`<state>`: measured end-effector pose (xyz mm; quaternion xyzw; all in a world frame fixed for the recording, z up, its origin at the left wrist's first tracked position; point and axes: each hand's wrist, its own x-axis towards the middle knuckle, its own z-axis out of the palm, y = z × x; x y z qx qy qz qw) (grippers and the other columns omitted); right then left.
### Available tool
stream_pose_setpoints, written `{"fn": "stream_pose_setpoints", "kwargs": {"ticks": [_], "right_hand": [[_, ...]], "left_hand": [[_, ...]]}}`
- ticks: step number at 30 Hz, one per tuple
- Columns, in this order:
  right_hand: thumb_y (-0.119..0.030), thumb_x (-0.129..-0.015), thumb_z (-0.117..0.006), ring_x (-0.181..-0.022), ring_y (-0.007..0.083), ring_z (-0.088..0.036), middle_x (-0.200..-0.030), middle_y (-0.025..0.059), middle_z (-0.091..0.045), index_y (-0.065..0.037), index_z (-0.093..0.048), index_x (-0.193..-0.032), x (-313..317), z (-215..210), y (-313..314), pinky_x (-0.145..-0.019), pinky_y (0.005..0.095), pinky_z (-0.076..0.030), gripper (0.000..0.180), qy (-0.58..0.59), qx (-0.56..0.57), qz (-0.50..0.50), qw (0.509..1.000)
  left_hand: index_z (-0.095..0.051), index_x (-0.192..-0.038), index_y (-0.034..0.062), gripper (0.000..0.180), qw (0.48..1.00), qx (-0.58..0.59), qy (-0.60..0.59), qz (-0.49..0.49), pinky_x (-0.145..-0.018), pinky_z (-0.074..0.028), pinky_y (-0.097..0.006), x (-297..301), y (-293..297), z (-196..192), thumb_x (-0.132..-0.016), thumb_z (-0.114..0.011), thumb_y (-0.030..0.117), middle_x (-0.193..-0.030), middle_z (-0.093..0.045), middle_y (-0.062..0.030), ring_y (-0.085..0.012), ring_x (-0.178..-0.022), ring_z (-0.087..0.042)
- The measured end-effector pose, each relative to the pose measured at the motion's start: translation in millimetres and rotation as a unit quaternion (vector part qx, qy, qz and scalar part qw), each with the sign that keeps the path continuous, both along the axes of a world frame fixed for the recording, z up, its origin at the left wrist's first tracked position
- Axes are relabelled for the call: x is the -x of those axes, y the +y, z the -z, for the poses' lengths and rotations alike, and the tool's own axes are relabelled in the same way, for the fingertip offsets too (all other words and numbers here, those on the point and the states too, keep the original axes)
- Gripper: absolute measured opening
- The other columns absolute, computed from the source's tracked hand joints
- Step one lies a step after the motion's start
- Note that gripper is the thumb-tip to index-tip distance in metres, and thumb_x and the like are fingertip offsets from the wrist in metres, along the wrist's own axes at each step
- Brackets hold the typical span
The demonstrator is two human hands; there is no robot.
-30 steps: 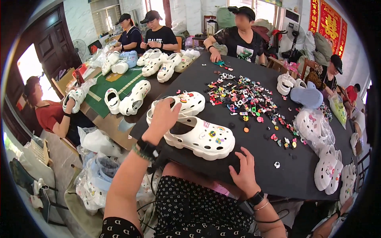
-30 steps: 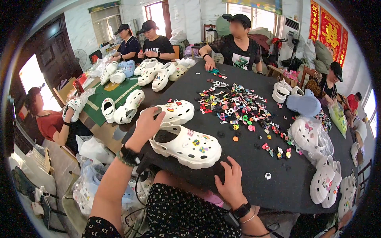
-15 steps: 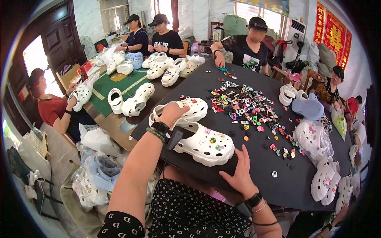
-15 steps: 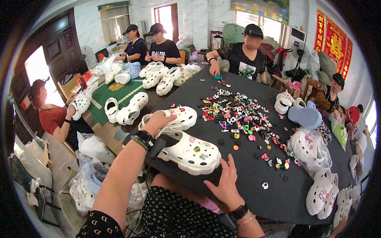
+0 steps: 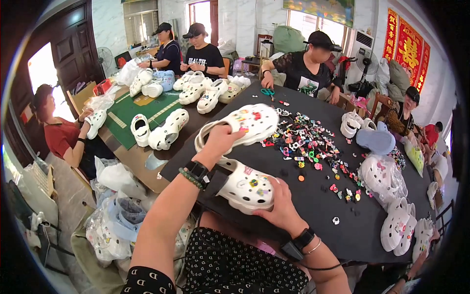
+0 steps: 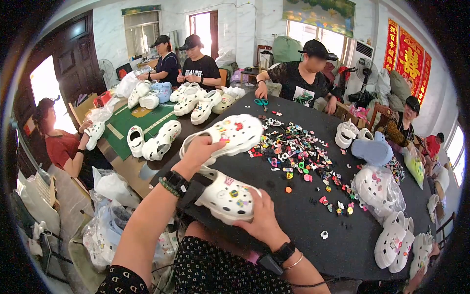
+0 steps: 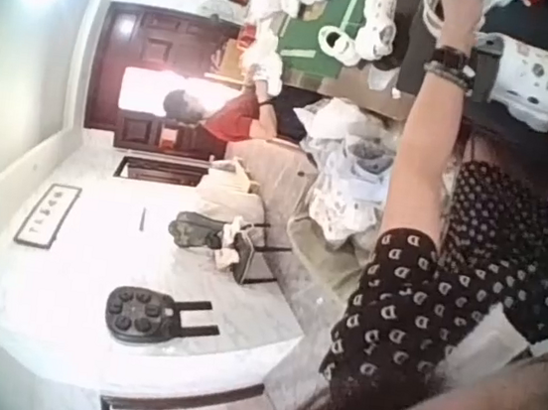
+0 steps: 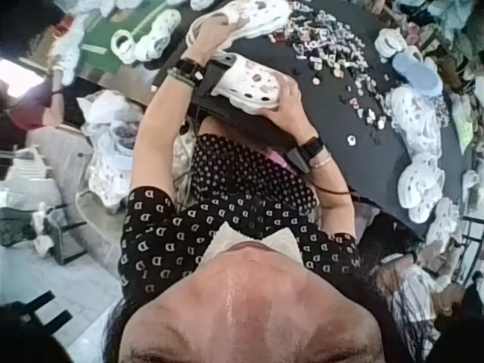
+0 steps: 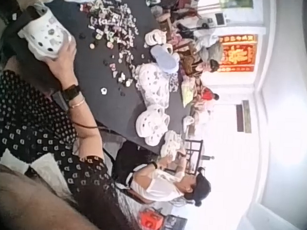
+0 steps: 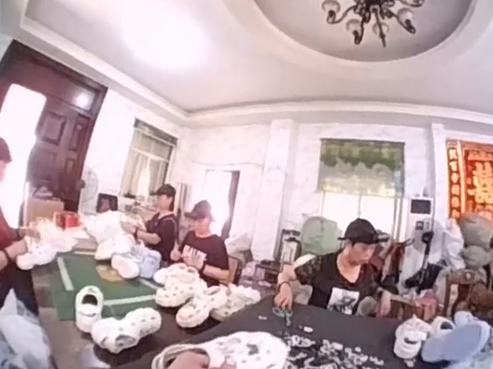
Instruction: Apply decorative charms to the holes of white clog-style shoes.
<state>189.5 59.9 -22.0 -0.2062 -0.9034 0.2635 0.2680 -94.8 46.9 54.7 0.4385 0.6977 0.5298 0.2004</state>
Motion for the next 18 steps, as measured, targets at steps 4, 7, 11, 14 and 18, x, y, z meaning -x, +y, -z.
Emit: {"fn": "stream_pose_setpoints", "kwargs": {"ticks": [4, 7, 11, 14, 18], "right_hand": [[-0.026, -0.070, -0.085, -0.123, 0.0473, -0.041, -0.136, 0.0278, -0.036, -0.011, -0.037, -0.144, 12, -6, -28, -0.106, 0.0487, -0.038, 0.089, 0.006, 0.043, -0.064, 0.997], [-0.024, -0.077, -0.080, -0.127, 0.0473, -0.040, -0.140, 0.0276, -0.033, -0.007, -0.031, -0.147, 18, -5, -47, -0.107, 0.0485, -0.038, 0.087, -0.014, 0.025, -0.040, 0.999], [-0.023, -0.080, -0.076, -0.126, 0.0498, -0.039, -0.143, 0.0305, -0.029, -0.007, -0.027, -0.148, 10, 1, -45, -0.106, 0.0517, -0.037, 0.086, -0.005, 0.005, -0.067, 0.998], [-0.022, -0.081, -0.075, -0.126, 0.0501, -0.039, -0.144, 0.0310, -0.029, -0.008, -0.026, -0.149, -7, -1, -47, -0.105, 0.0516, -0.038, 0.085, -0.027, -0.009, -0.081, 0.996], [-0.019, -0.080, -0.074, -0.124, 0.0444, -0.045, -0.142, 0.0261, -0.038, -0.005, -0.045, -0.137, -33, 3, -44, -0.105, 0.0486, -0.040, 0.065, -0.030, -0.019, -0.092, 0.995]], "left_hand": [[-0.064, -0.070, -0.0034, 0.041, 0.993, -0.033, 0.075, 0.087, -0.049, -0.036, -0.030, -44, 20, -1, -0.081, -0.079, 0.033, -0.057, -0.052, -0.0003, -0.0073, -0.053, -0.041], [-0.063, -0.072, -0.0054, 0.044, 0.987, -0.001, 0.050, 0.151, -0.051, -0.039, -0.034, -82, 19, 4, -0.080, -0.079, 0.035, -0.057, -0.055, -0.0054, -0.0118, -0.053, -0.045], [-0.065, -0.075, -0.0044, 0.044, 0.967, 0.003, 0.098, 0.237, -0.054, -0.041, -0.034, -106, 6, 30, -0.083, -0.074, 0.038, -0.058, -0.054, -0.0115, -0.0160, -0.054, -0.048], [-0.067, -0.076, -0.0030, 0.048, 0.930, 0.070, 0.254, 0.256, -0.059, -0.044, -0.042, -109, 2, 39, -0.081, -0.072, 0.045, -0.064, -0.058, -0.0205, -0.0320, -0.060, -0.058], [-0.070, -0.078, -0.0009, 0.049, 0.921, 0.112, 0.274, 0.253, -0.063, -0.047, -0.043, -106, 1, 32, -0.079, -0.071, 0.048, -0.069, -0.062, -0.0206, -0.0348, -0.066, -0.062]]}}
